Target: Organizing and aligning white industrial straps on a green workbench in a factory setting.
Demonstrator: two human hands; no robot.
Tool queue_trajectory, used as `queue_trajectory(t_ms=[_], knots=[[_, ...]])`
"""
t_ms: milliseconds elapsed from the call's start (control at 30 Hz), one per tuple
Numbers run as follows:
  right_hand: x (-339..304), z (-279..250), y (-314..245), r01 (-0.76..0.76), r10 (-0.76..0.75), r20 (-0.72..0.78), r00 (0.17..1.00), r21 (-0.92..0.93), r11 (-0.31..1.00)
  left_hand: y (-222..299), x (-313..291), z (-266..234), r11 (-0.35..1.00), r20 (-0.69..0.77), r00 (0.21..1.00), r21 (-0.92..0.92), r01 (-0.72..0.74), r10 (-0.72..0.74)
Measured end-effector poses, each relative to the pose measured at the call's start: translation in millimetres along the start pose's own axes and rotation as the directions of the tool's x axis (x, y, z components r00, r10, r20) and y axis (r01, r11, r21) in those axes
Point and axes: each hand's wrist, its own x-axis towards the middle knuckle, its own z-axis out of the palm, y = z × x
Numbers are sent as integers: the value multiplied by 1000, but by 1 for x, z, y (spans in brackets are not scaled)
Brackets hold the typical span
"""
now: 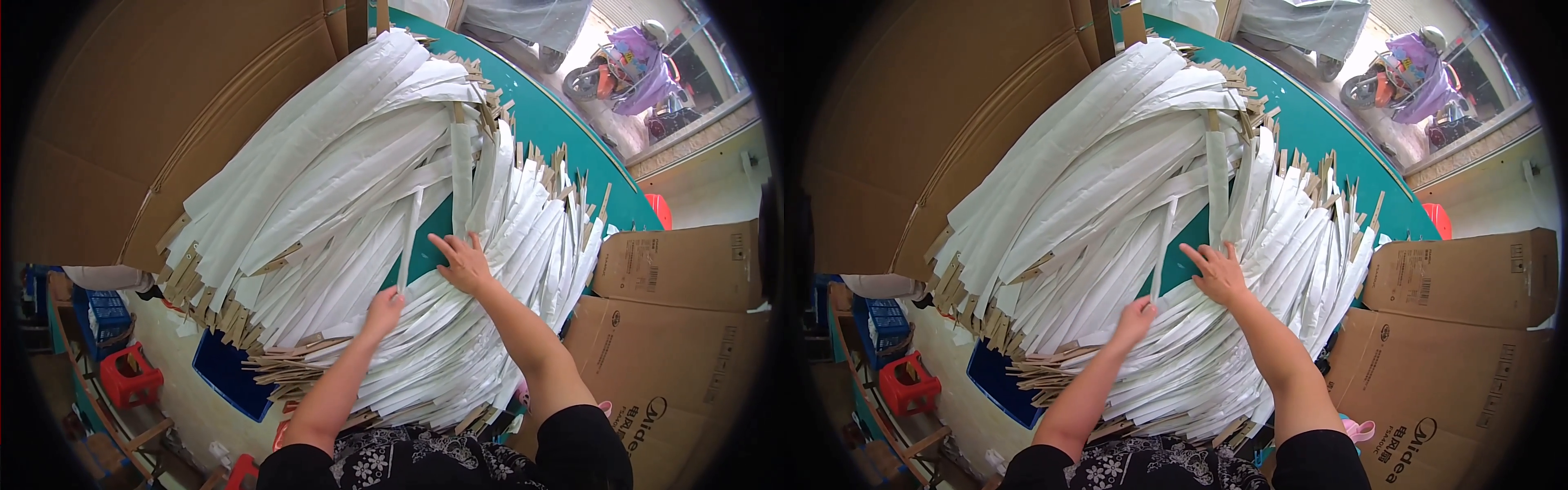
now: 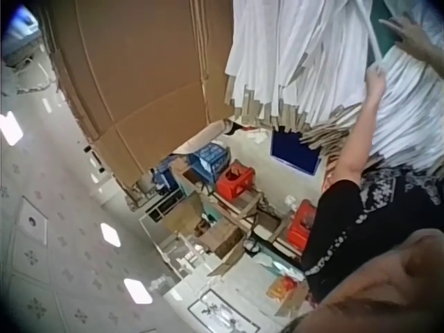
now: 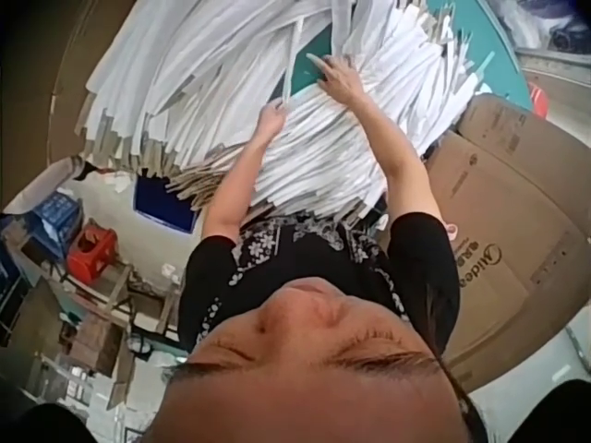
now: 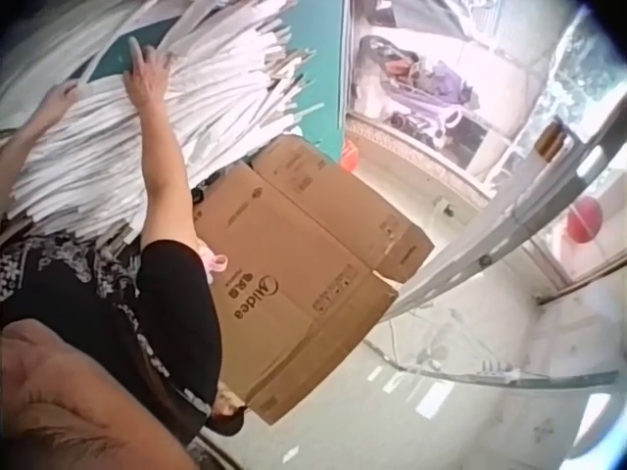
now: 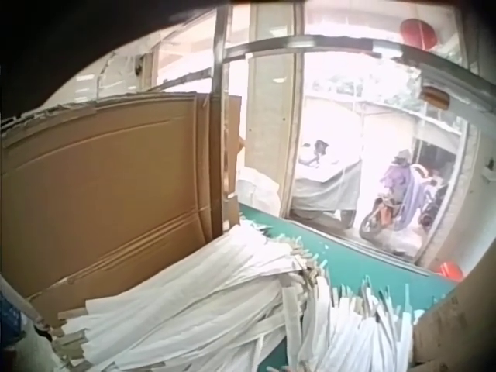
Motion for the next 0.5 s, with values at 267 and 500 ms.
queue_trajectory(t_ms=[267, 500], knots=[[14, -6, 30, 622, -599, 169, 783, -230, 749, 48, -8, -3, 719, 67, 916, 598, -354, 395], [10, 0, 31, 140, -148, 279, 949, 46, 989, 11, 13, -66, 586, -182, 876, 799, -133, 447]])
